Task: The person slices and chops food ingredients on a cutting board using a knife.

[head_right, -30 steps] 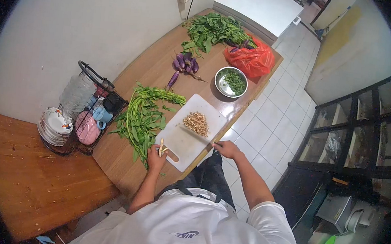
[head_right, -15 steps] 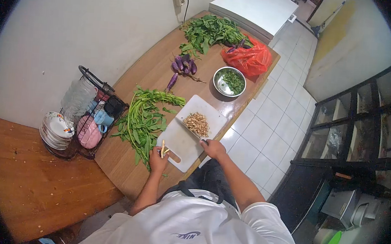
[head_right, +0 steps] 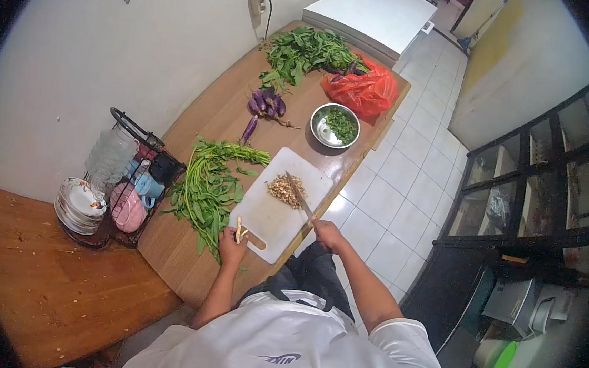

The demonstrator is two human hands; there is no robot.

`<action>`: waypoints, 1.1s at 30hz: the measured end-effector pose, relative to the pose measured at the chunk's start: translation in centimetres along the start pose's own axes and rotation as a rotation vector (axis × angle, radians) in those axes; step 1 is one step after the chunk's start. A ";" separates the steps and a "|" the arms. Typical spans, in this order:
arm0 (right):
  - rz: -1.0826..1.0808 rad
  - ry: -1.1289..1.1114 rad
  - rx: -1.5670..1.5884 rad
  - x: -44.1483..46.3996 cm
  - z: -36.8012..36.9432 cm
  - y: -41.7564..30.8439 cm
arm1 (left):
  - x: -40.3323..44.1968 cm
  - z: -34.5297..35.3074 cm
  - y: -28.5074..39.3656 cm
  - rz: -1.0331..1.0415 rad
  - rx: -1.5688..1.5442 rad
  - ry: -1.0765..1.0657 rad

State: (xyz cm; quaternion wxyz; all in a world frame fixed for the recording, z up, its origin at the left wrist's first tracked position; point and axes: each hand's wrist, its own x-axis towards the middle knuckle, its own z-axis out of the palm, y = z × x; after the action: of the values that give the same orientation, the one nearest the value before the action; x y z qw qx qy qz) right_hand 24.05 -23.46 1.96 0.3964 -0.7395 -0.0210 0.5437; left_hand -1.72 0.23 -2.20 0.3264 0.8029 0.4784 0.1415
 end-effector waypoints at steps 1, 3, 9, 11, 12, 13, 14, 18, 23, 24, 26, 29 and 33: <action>-0.065 0.110 -0.176 0.0 0.3 0.2 | -0.3 0.0 -0.4 0.001 0.003 -0.002; -0.210 0.213 -0.343 -0.4 0.8 0.7 | 0.1 0.1 -0.6 -0.013 -0.011 -0.083; -0.555 0.591 -0.779 -6.2 2.2 -2.5 | 0.5 -1.1 1.8 0.085 0.074 -0.044; -0.544 0.613 -0.816 -6.3 2.0 -2.1 | 1.0 -1.3 3.0 0.075 0.069 -0.049; -0.529 0.634 -0.852 -6.5 2.0 -2.0 | 1.3 -1.4 3.9 0.063 0.066 -0.058; -0.530 0.638 -0.851 -6.4 1.9 -1.8 | 1.6 -1.8 5.3 0.066 0.064 -0.058; -0.537 0.658 -0.858 -6.4 1.7 -1.5 | 1.8 -2.1 6.8 0.080 0.024 -0.053; -0.543 0.668 -0.849 -6.5 1.2 -1.0 | 2.8 -0.4 10.7 0.087 0.023 -0.062; -0.506 0.626 -0.876 -6.5 0.9 -1.1 | 4.7 3.8 13.8 -0.043 0.032 -0.200; -0.509 0.624 -0.874 -6.3 0.6 -1.4 | 4.6 3.8 15.6 -0.043 0.035 -0.197; -0.551 0.615 -0.841 -6.8 0.6 -1.4 | 3.2 3.4 19.9 0.030 0.187 -0.095; -0.574 0.636 -0.801 -6.8 0.2 -1.3 | 3.4 5.1 20.3 0.042 0.262 0.007; -0.572 0.627 -0.774 -7.1 -1.5 -1.1 | 5.7 6.6 19.8 0.049 0.292 0.103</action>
State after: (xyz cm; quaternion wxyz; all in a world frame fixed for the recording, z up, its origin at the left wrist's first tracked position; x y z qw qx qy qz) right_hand 22.83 -26.86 8.35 0.2154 -0.9216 -0.2989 0.1223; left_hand 18.02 -3.96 5.45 0.1775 0.8450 0.4902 0.1192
